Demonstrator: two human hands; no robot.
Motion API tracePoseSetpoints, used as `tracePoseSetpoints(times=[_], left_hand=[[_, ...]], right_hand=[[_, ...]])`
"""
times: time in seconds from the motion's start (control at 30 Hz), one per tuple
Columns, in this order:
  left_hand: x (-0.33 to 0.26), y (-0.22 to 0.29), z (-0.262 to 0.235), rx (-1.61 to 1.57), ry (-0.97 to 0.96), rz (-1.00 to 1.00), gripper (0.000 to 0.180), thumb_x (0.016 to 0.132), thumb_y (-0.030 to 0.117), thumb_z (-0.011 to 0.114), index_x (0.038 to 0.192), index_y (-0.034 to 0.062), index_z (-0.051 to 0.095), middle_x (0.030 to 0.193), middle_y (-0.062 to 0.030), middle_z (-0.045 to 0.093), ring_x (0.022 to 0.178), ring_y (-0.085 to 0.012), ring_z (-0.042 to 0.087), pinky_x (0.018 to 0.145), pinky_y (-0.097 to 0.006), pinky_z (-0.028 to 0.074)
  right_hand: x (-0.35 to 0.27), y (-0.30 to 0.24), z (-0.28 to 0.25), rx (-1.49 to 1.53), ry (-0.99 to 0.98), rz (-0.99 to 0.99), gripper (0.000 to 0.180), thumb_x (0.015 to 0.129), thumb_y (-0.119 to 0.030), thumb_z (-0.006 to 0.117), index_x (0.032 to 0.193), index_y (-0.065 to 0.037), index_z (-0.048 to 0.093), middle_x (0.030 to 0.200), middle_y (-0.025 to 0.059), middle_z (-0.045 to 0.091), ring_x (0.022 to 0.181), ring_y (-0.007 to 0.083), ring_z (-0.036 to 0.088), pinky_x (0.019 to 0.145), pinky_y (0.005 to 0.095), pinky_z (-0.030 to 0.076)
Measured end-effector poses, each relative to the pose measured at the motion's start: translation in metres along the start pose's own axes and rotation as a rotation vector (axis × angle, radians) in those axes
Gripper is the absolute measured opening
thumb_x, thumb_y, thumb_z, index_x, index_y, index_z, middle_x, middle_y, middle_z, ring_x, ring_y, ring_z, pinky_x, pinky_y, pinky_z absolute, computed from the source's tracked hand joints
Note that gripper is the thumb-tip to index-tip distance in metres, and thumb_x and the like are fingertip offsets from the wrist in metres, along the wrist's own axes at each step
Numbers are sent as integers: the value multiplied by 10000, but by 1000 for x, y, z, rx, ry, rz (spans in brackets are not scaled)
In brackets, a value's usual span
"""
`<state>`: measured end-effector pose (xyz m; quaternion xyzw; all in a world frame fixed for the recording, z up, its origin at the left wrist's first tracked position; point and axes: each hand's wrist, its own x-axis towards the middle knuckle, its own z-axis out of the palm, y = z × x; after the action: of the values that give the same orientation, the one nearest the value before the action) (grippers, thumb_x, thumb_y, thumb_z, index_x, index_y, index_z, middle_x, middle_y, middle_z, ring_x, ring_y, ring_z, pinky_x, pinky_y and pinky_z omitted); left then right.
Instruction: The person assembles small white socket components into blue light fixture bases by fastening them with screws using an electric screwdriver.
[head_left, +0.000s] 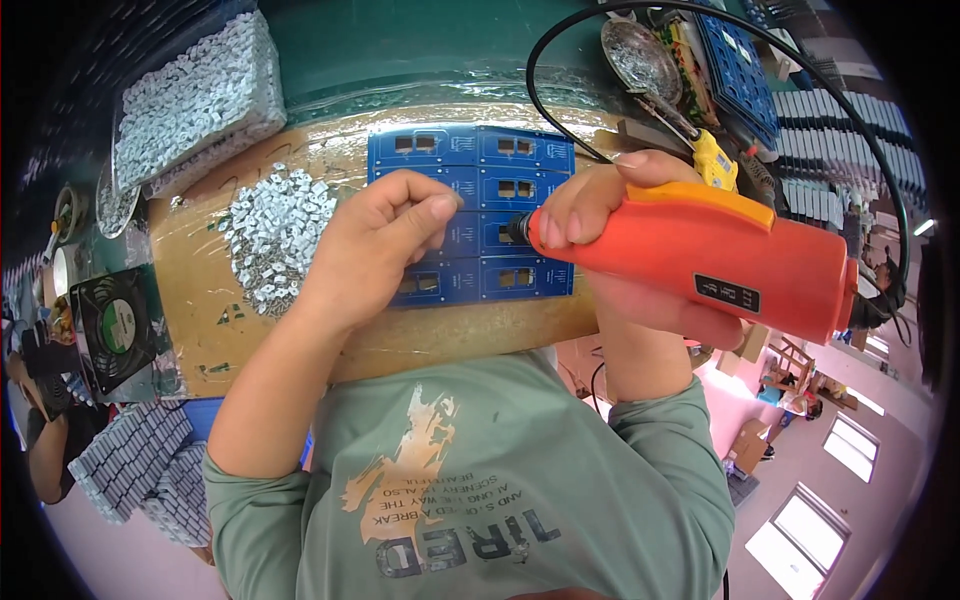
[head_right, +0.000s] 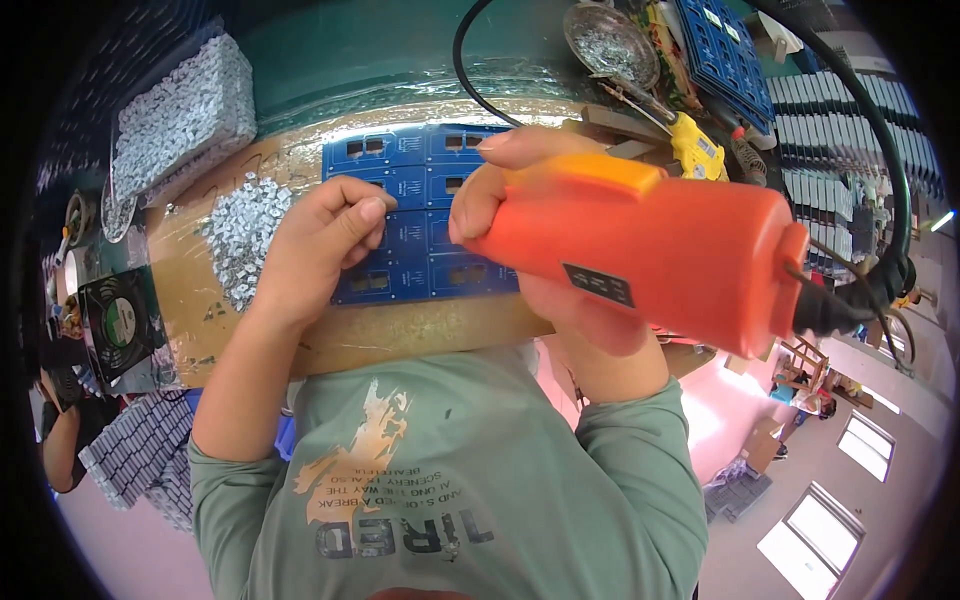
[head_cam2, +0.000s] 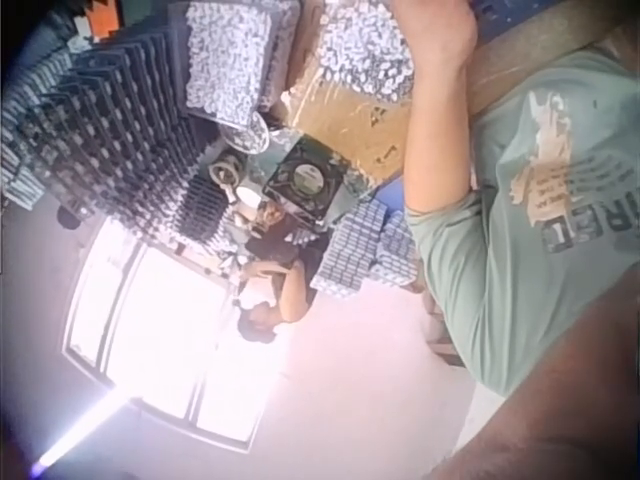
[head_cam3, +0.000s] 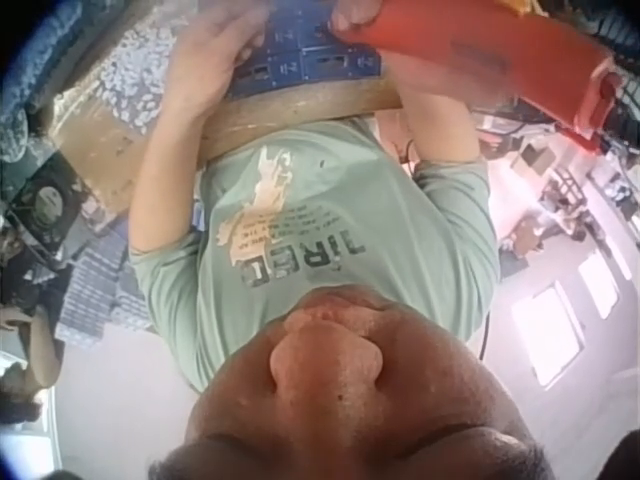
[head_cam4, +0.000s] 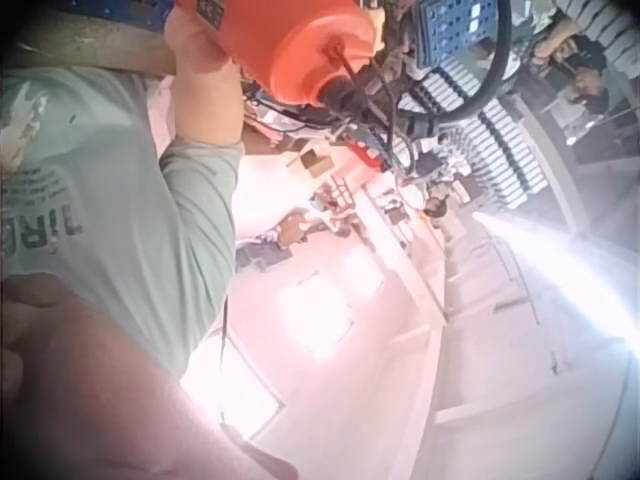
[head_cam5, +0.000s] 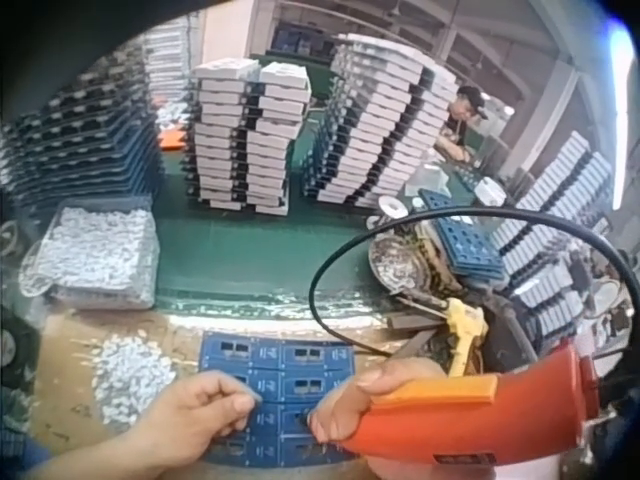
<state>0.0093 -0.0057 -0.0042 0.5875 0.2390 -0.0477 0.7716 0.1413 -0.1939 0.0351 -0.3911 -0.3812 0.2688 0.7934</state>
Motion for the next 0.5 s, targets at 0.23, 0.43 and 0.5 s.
tracePoseSetpoints(times=[0.23,0.43,0.5], left_hand=[[0,-1,0,-31,-4,6,203,969,247,640,1018,50,659,790,26,588,692,-47,465,625,-210,397],[0,1,1,-15,-5,6,207,970,249,641,1020,50,659,789,28,587,695,-48,468,628,-211,399],[0,1,1,-5,1,1,208,970,250,641,1021,49,659,789,28,587,696,-48,468,630,-211,401]], right_hand=[[-2,5,1,-23,27,-46,637,965,-485,553,1289,62,523,868,165,661,830,256,633,753,358,516],[-3,10,0,-29,2,-36,716,930,-541,580,1304,64,506,893,165,667,860,256,635,779,347,512],[-3,11,3,-19,15,-63,704,930,-527,591,1307,61,506,895,167,668,864,255,635,780,346,511]])
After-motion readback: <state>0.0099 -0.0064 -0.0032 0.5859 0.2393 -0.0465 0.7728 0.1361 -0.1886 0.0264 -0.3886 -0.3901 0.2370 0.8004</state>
